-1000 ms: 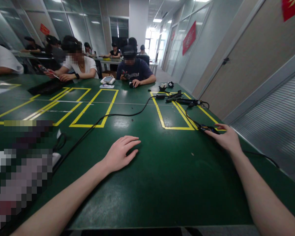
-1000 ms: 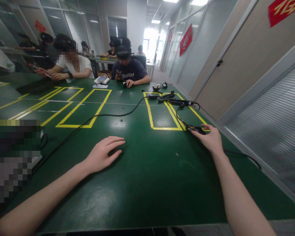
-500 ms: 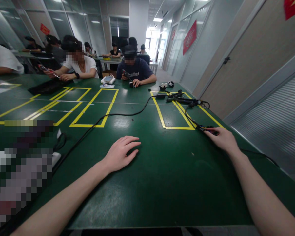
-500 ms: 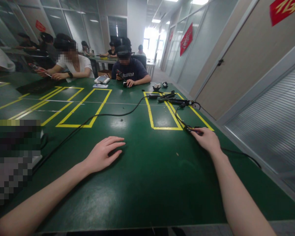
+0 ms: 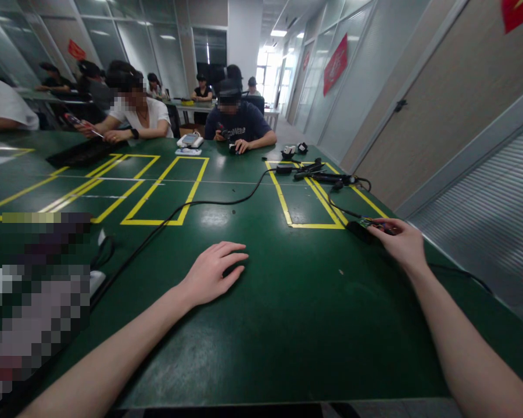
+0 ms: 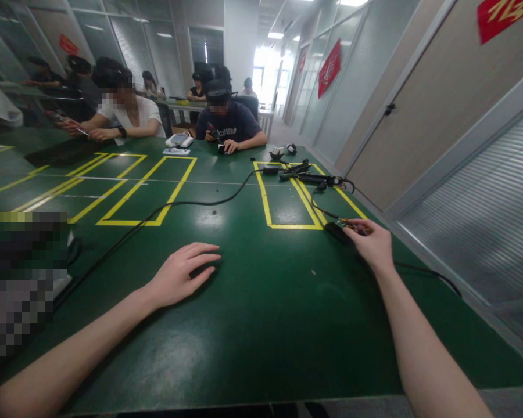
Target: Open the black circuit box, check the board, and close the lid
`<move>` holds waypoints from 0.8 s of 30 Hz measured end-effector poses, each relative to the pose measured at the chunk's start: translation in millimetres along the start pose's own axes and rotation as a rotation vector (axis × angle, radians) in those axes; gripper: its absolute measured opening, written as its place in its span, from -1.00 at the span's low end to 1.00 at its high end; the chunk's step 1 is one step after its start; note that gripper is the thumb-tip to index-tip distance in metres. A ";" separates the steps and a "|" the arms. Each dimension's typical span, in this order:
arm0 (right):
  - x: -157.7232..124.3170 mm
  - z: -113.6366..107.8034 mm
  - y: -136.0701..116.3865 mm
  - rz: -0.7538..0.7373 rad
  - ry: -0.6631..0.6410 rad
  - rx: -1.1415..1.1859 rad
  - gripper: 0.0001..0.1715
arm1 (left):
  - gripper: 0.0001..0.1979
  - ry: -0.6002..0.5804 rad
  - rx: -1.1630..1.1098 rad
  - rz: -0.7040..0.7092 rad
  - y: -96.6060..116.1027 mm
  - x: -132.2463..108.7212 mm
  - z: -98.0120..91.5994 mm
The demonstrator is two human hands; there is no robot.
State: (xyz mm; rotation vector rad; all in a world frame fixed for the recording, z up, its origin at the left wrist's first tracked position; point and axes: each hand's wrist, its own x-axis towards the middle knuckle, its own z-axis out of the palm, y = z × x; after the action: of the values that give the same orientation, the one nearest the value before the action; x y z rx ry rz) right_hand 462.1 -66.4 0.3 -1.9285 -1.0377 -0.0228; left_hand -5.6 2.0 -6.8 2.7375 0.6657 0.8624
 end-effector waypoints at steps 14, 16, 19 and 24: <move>-1.0 -10.8 0.2 0.005 0.020 -0.415 -0.76 | -0.77 -0.022 0.037 -0.020 -7.0 -0.1 -1.2; -10.3 -15.0 -16.4 -0.035 -0.008 -0.377 -0.80 | -0.78 -0.023 0.051 -0.038 -10.8 0.1 -2.3; -55.9 -15.2 -56.7 -0.188 -0.162 -0.186 -0.82 | -0.79 -0.026 0.059 -0.065 -14.8 0.1 -3.8; -236.1 -6.1 -106.7 -0.186 -1.006 0.719 -0.81 | -0.78 -0.049 0.055 -0.065 -15.0 0.2 -4.1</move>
State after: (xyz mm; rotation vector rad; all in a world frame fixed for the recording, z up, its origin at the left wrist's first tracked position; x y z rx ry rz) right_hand 240.8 -200.5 -15.0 -1.1153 -1.5642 1.1514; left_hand -13.2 15.5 -8.1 2.7590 0.7751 0.7716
